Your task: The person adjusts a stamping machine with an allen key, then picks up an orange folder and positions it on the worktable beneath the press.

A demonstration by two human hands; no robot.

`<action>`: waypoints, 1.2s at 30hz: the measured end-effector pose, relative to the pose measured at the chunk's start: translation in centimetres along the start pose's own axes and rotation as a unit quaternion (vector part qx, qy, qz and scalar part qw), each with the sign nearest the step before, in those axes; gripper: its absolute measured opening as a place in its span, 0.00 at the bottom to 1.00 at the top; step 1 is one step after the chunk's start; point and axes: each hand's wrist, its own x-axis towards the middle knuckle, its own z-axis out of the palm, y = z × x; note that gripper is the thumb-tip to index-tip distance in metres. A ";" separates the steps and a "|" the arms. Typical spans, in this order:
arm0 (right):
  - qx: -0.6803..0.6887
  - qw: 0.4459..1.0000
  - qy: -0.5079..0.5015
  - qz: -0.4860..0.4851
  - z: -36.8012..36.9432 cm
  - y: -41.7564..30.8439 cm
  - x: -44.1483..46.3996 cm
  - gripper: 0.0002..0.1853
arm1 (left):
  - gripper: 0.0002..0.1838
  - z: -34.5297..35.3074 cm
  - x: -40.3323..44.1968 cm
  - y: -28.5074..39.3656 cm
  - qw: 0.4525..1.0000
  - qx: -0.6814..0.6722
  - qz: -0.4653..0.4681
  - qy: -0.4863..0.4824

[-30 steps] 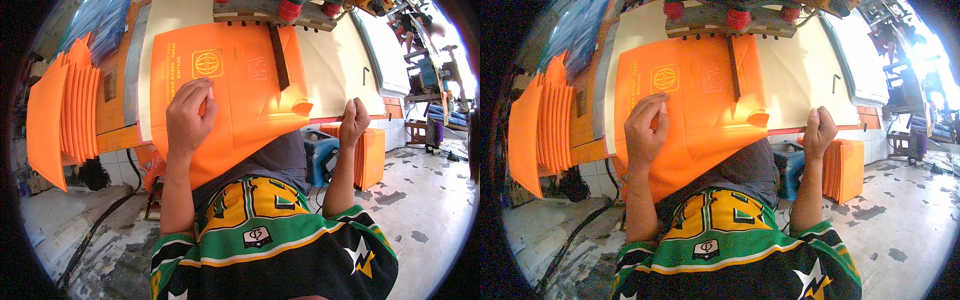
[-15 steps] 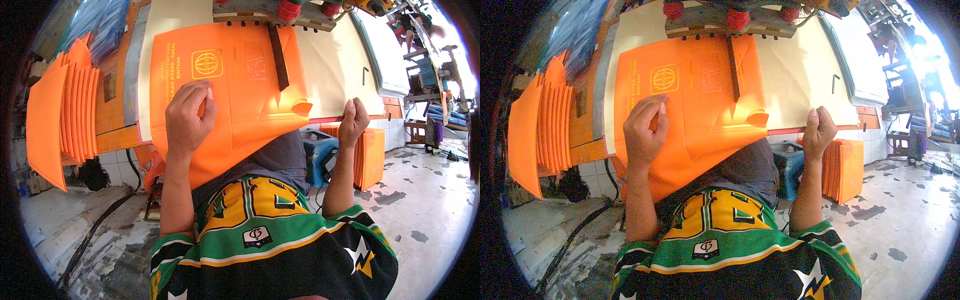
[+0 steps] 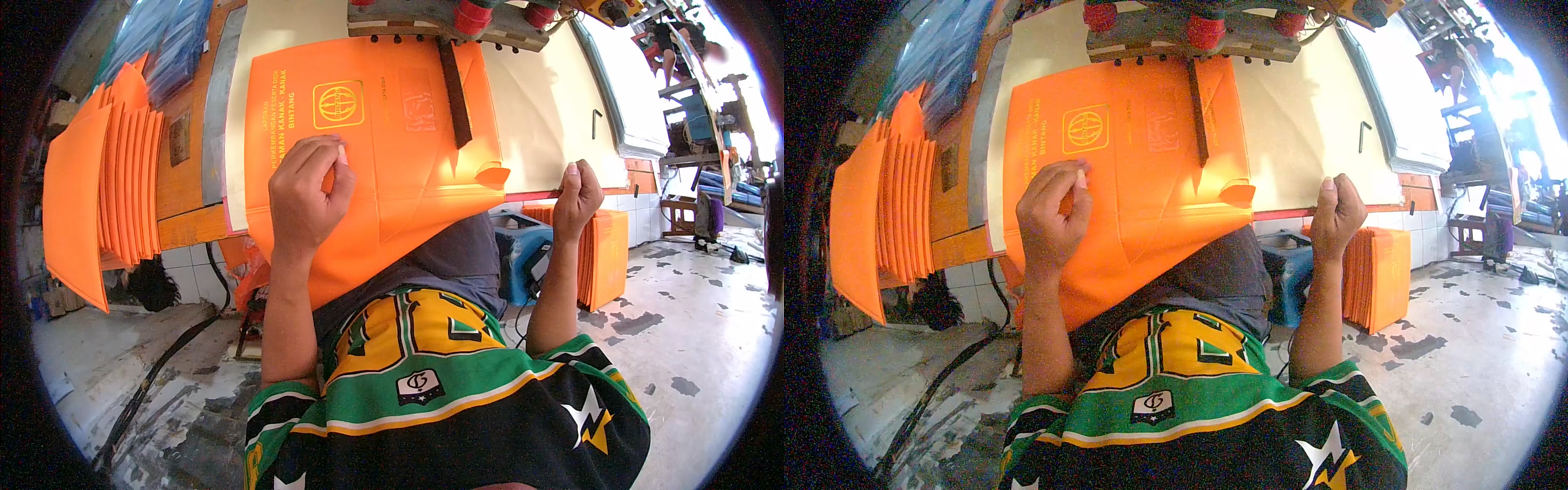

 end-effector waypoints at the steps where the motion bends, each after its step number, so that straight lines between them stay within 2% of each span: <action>1: 0.000 1.000 0.001 0.002 0.0 0.1 0.0 0.21 | 0.04 0.0 0.0 0.0 1.000 -0.001 -0.003 -0.001; 30: -0.006 1.000 -0.002 0.006 -0.2 0.4 -0.1 0.21 | 0.04 -0.2 -0.1 0.1 1.000 -0.009 0.002 0.004; 33: -0.008 1.000 -0.001 0.000 -0.1 0.3 -0.1 0.21 | 0.06 -0.2 -0.2 0.1 1.000 -0.006 -0.021 -0.016; 36: -0.010 1.000 0.000 0.002 -0.1 0.4 -0.1 0.21 | 0.04 -0.1 -0.1 0.0 1.000 -0.011 -0.003 -0.001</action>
